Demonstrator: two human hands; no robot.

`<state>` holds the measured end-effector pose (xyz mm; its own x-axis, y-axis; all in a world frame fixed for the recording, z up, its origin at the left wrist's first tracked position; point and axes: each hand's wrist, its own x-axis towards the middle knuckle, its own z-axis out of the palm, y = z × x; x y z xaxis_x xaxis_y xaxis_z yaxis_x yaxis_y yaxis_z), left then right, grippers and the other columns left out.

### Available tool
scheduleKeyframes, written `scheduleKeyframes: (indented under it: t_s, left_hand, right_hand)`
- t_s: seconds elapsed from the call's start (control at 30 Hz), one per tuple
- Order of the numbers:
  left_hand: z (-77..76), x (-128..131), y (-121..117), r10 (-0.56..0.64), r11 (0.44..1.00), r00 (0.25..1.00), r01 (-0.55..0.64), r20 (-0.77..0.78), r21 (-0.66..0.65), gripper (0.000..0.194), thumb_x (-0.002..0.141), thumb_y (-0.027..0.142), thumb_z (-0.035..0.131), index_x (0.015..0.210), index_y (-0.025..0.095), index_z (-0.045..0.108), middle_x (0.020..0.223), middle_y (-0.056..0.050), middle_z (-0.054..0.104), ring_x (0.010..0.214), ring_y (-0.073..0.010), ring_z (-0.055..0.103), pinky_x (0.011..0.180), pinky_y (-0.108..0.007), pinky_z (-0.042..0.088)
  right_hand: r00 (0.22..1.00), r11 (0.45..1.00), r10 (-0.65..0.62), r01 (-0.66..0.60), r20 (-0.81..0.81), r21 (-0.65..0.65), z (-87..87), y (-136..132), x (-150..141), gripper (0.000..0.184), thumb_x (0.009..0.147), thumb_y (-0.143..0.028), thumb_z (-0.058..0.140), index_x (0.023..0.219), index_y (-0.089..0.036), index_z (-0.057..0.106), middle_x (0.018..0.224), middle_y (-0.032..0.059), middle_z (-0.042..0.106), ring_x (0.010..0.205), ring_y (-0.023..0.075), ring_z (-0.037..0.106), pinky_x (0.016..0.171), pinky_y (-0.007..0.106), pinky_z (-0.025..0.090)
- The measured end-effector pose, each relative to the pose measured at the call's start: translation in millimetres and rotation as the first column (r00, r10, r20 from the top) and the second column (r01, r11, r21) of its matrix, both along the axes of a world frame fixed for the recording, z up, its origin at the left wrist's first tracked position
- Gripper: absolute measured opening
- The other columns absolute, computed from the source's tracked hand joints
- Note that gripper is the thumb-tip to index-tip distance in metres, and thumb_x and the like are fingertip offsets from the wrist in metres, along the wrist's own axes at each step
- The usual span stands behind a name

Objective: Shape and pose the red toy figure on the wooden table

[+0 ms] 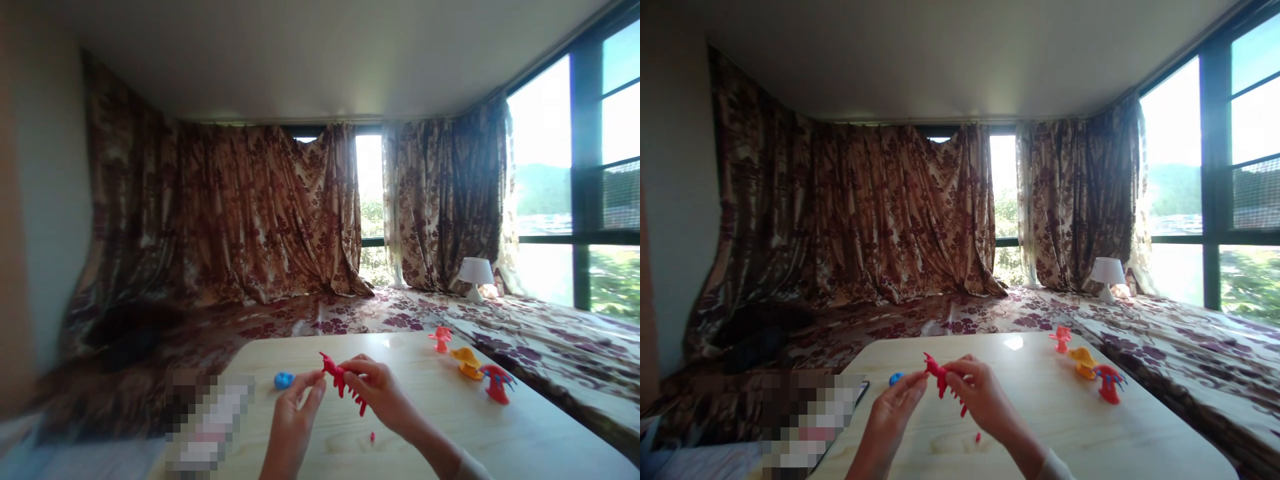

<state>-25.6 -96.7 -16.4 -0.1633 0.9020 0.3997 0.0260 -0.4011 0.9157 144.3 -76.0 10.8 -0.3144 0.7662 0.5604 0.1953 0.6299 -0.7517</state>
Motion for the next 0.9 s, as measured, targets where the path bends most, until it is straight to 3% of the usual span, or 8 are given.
scheduleKeyframes:
  t_s: [0.2, 0.37, 0.47, 0.9]
  left_hand:
    - [-0.1, 11.0, 6.2, -0.012, 1.000, 1.000, 0.011, 0.028, 0.027, 0.040, 0.065, 0.049, 0.069, 0.091, 0.018, 0.071, 0.093, -0.008, 0.073, 0.097, -0.0272, 0.063, 0.095, -0.044, 0.042]
    - [1.0, 8.6, 6.0, -0.022, 1.000, 0.999, 0.021, 0.035, 0.011, 0.037, 0.066, 0.046, 0.070, 0.088, 0.017, 0.072, 0.089, -0.008, 0.074, 0.092, -0.0257, 0.064, 0.091, -0.039, 0.044]
    - [3.3, 8.4, 4.8, -0.035, 0.999, 0.999, 0.035, 0.038, 0.010, 0.038, 0.065, 0.046, 0.071, 0.088, 0.016, 0.072, 0.087, -0.008, 0.074, 0.089, -0.0250, 0.064, 0.085, -0.036, 0.047]
    - [0.3, 8.0, 4.2, -0.043, 0.999, 0.996, 0.043, 0.084, -0.004, 0.035, 0.067, 0.041, 0.071, 0.091, 0.016, 0.072, 0.085, -0.007, 0.074, 0.089, -0.0243, 0.064, 0.084, -0.034, 0.045]
  right_hand:
    - [1.000, 0.999, -0.004, 0.004, 0.008, 0.043, 2.5, -2.6, -3.4, 0.020, 0.083, -0.031, 0.058, 0.087, -0.020, 0.074, 0.077, 0.0030, 0.061, 0.070, 0.0148, 0.059, 0.063, 0.027, 0.048]
    - [0.999, 0.999, -0.034, 0.035, -0.009, 0.041, -2.2, -0.7, -5.8, 0.017, 0.080, -0.022, 0.060, 0.093, -0.018, 0.072, 0.079, 0.0023, 0.063, 0.070, 0.0148, 0.061, 0.067, 0.029, 0.049]
    - [0.999, 0.997, -0.043, 0.044, -0.009, 0.059, -4.2, 0.0, -6.5, 0.014, 0.078, -0.017, 0.060, 0.085, -0.018, 0.072, 0.078, 0.0023, 0.064, 0.070, 0.0151, 0.061, 0.067, 0.029, 0.049]
    - [0.994, 0.986, -0.110, 0.107, 0.019, 0.125, 2.0, -5.8, -10.7, 0.013, 0.081, -0.018, 0.059, 0.080, -0.017, 0.072, 0.079, 0.0040, 0.065, 0.073, 0.0165, 0.060, 0.067, 0.030, 0.048]
